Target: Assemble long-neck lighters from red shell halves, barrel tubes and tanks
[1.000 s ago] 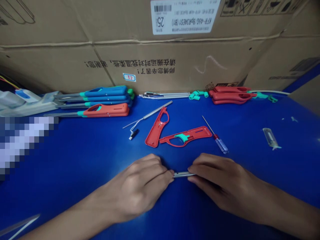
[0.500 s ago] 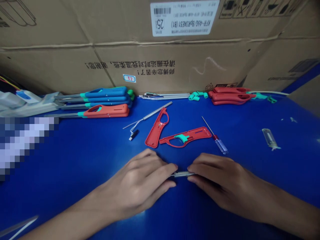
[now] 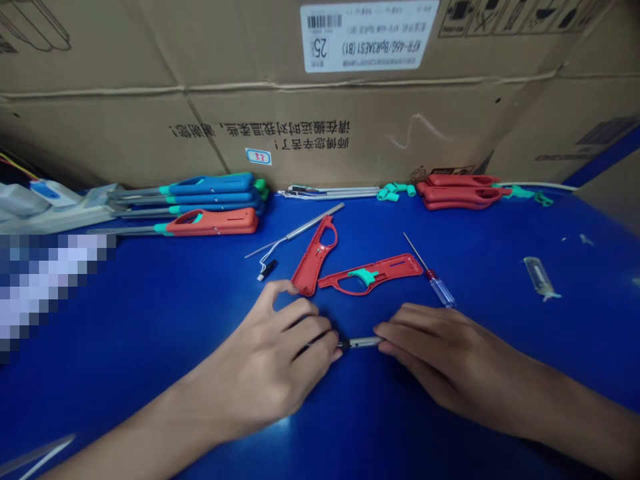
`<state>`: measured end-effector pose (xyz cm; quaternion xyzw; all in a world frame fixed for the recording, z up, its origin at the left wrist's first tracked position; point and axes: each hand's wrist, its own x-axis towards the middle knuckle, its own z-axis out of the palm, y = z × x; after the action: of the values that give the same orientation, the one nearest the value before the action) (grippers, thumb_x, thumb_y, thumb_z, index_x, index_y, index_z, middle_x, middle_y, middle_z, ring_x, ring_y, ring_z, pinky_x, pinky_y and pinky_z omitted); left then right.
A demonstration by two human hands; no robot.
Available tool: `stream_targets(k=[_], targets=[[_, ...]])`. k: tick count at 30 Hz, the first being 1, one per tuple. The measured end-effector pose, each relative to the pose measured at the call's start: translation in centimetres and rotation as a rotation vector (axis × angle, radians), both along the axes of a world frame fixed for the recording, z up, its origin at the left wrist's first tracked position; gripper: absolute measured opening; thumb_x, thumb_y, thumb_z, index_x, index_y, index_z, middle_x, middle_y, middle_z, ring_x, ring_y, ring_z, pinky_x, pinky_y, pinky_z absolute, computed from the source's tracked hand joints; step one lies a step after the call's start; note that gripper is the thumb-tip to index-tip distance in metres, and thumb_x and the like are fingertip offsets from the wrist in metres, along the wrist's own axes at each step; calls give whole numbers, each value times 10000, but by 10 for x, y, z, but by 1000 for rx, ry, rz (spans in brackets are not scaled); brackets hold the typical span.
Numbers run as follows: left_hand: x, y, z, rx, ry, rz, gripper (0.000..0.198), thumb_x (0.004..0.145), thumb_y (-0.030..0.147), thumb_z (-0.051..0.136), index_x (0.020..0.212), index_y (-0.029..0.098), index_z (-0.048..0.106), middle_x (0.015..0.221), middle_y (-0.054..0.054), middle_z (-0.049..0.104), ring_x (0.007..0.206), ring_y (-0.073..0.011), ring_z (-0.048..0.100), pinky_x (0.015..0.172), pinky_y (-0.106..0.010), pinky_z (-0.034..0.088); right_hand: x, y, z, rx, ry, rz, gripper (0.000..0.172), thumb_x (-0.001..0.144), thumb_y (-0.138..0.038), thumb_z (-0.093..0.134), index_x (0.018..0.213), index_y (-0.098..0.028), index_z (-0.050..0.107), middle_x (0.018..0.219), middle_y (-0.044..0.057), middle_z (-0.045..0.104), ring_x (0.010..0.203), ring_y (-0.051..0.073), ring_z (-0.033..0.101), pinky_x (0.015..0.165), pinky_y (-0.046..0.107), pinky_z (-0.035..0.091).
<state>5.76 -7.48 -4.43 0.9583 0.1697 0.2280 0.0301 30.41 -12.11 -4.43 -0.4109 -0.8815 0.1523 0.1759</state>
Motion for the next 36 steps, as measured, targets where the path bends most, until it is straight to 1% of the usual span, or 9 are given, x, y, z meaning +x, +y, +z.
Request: stream_targets(k=[4, 8, 13, 17, 20, 24, 33, 36], targets=[[2, -1, -1, 6, 3, -1, 102, 899, 107, 604, 983, 105, 662, 844, -50, 702, 788, -185, 605, 860, -467, 402, -2, -2, 0, 40, 8, 14, 229, 992, -170, 427, 1023, -133, 650, 807, 60, 645, 716, 174, 594, 638, 304, 469], [1, -2, -3, -15, -2, -16, 96, 903, 88, 592, 972, 95, 659, 798, -42, 686, 744, -163, 578, 868, -459, 404, -2, -2, -1, 65, 7, 11, 238, 1002, -198, 423, 1036, -140, 651, 838, 68, 662, 737, 169, 614, 661, 297, 485], [1, -3, -5, -7, -4, -31, 80, 894, 72, 596, 934, 95, 661, 791, -43, 682, 740, -158, 579, 875, -456, 408, -1, -2, -1, 70, 29, 2, 258, 1008, -233, 421, 950, -166, 663, 830, 63, 671, 738, 152, 625, 678, 276, 498], [1, -3, -6, 18, -25, -11, 134, 890, 80, 604, 1015, 81, 650, 853, -61, 694, 788, -170, 600, 884, -452, 413, -1, -3, -1, 53, 37, 1, 260, 1005, -227, 426, 909, -168, 661, 832, 62, 673, 743, 146, 630, 687, 269, 505], [0, -4, -7, 15, -25, -24, 123, 902, 90, 590, 1007, 97, 654, 817, -44, 687, 761, -154, 604, 902, -450, 422, -1, -4, -1, 57, 44, -5, 255, 1005, -233, 429, 938, -170, 666, 831, 60, 676, 744, 144, 634, 684, 263, 510], [0, -4, -6, 8, -22, -43, 106, 917, 88, 564, 961, 111, 658, 756, -26, 669, 705, -138, 589, 887, -451, 438, -1, -5, -2, 77, 57, -6, 250, 1005, -241, 435, 985, -172, 675, 838, 61, 684, 745, 145, 641, 670, 256, 515], [1, -5, -5, -30, -33, -61, 130, 933, 91, 532, 894, 121, 651, 732, -30, 661, 678, -135, 551, 834, -435, 447, -4, -6, -1, 100, 73, 6, 247, 1004, -227, 435, 1002, -161, 672, 852, 70, 689, 761, 152, 643, 672, 263, 521], [0, -6, -6, -47, -49, -64, 137, 937, 83, 520, 910, 118, 650, 758, -38, 675, 690, -138, 556, 841, -437, 445, -5, -6, -1, 88, 68, 7, 252, 1006, -230, 426, 1008, -160, 669, 843, 69, 683, 755, 150, 640, 678, 265, 522]])
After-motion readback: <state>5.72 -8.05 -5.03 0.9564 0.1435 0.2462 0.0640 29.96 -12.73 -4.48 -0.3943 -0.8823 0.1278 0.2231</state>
